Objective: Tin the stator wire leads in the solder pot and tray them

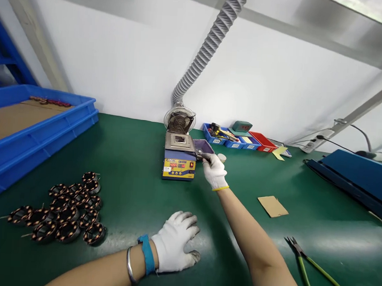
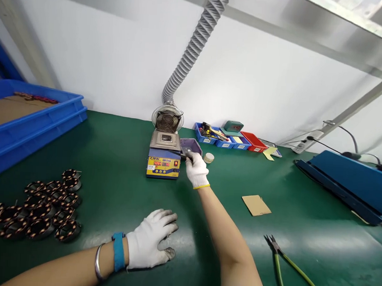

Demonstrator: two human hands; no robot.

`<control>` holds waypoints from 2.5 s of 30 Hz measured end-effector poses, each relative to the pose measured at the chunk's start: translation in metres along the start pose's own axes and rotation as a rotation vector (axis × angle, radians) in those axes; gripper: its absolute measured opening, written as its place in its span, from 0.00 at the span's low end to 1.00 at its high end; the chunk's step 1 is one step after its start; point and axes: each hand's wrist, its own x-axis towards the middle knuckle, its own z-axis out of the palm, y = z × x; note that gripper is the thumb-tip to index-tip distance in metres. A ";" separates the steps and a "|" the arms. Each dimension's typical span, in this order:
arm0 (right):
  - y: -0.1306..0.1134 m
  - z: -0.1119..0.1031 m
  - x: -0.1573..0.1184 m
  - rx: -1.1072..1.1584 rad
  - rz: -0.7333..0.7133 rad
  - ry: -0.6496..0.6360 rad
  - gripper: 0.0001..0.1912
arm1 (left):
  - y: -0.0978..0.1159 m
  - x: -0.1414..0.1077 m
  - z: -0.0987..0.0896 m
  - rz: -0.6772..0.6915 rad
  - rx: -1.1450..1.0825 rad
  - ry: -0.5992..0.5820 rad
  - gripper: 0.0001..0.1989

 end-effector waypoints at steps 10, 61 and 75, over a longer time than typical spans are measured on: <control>0.000 0.030 -0.052 -0.045 -0.202 0.191 0.20 | 0.003 0.006 -0.004 0.034 0.089 0.024 0.26; -0.059 0.019 -0.118 0.193 -0.134 -0.692 0.29 | -0.024 0.006 -0.050 -0.777 0.186 0.200 0.21; -0.046 0.008 -0.107 0.148 -0.150 -0.856 0.18 | -0.023 0.003 -0.061 -0.761 0.051 0.087 0.18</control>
